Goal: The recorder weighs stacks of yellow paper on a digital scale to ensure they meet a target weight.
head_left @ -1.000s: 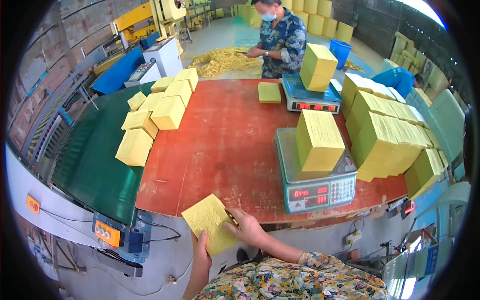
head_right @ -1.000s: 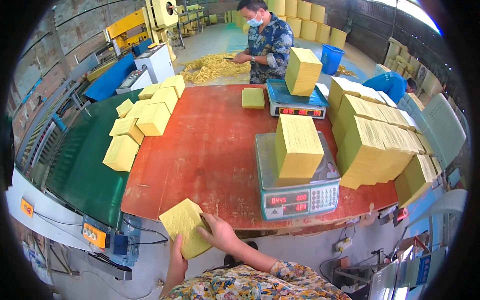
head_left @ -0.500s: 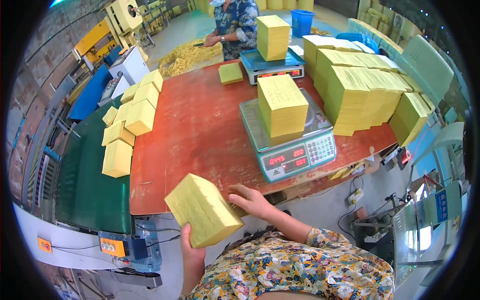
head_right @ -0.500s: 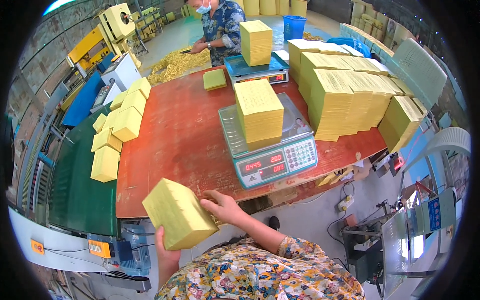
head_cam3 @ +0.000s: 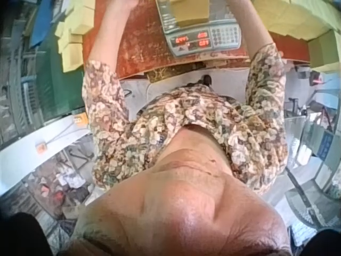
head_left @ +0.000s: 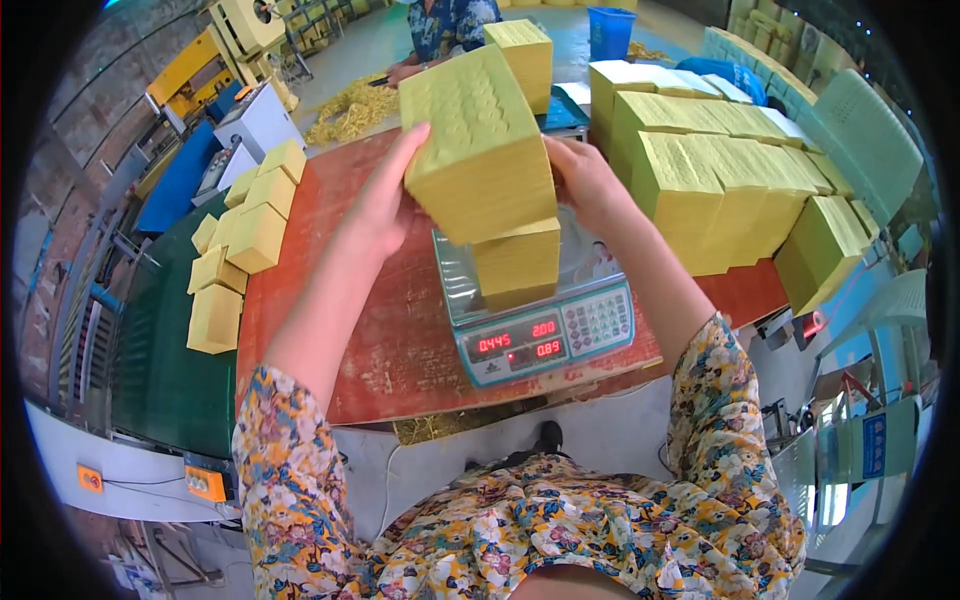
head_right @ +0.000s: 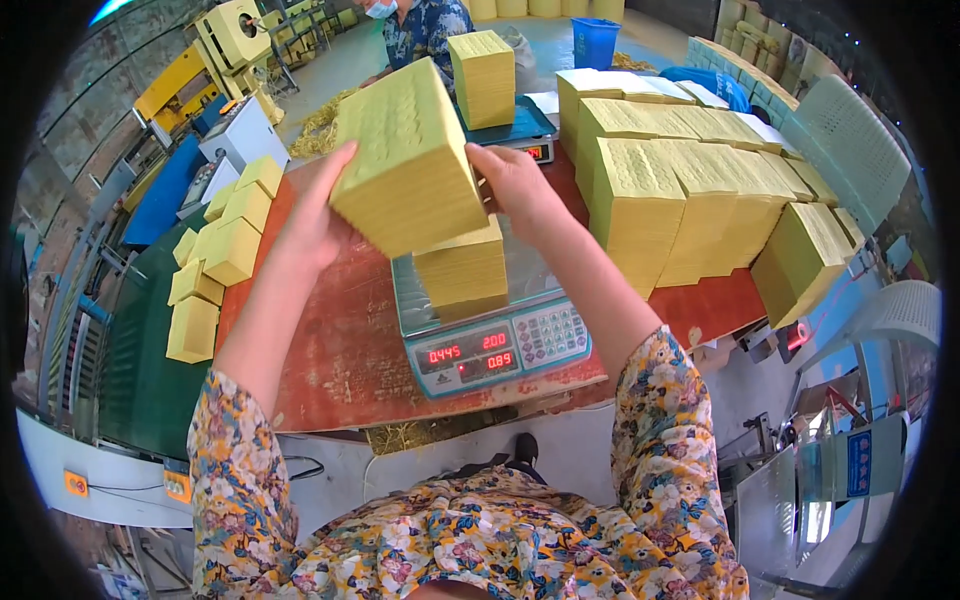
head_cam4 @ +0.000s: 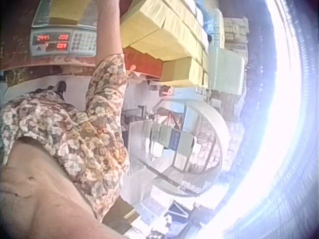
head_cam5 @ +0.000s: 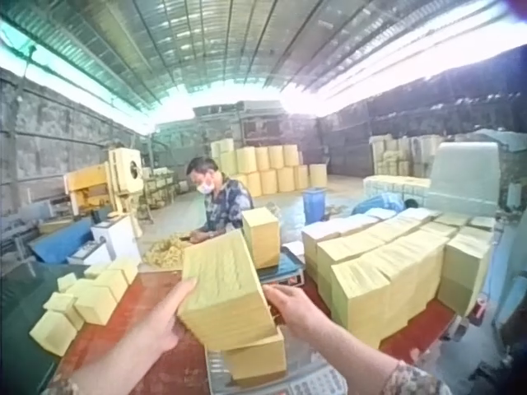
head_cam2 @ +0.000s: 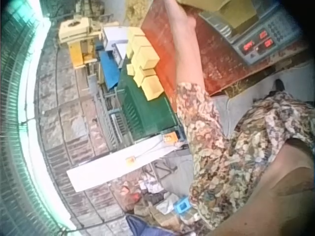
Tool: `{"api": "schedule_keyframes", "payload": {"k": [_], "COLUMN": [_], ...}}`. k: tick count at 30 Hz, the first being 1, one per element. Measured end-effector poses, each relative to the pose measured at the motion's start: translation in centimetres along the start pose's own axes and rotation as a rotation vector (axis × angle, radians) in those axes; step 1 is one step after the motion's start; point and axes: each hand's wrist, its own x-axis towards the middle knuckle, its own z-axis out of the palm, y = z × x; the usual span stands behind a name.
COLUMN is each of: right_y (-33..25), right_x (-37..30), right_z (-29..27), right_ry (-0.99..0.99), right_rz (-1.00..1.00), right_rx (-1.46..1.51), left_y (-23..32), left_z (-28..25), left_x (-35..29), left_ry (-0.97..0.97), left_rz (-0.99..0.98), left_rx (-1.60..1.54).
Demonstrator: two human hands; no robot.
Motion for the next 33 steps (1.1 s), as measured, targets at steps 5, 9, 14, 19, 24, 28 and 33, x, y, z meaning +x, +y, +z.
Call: {"api": "schedule_keyframes", "payload": {"k": [5,9,14,19,24,28,33], "right_y": [1.7,3.3,4.0,4.8,5.4,6.0,11.3], "right_x": [2.3,2.3,1.7,1.7,0.9,1.0,4.7], "right_z": [-2.8,-3.4,-3.2,-3.3,-4.0,-4.0,-7.7], "right_ry": [-0.001,0.002,0.041,0.067,0.061,0.09,0.304], "right_rz": [0.123,0.149,0.134,0.133,0.058,0.031,-0.066], "right_rx": [0.001,-0.014,-0.014,-0.052,-0.164,-0.228,0.117], "left_y": [-1.7,-3.1,-4.0,-4.6,-5.2,-8.4,-14.2], "left_z": [2.0,1.6,1.5,1.1,1.5,-0.6,2.6], "left_x": [4.1,5.0,5.3,5.9,5.2,6.2,8.6], "left_ry": [0.001,0.05,0.054,0.074,0.071,0.168,0.046], "left_rz": [-0.082,-0.117,-0.125,-0.144,-0.108,0.034,0.087], "left_rx": [0.043,0.11,0.138,0.124,0.193,0.182,-0.253]}}
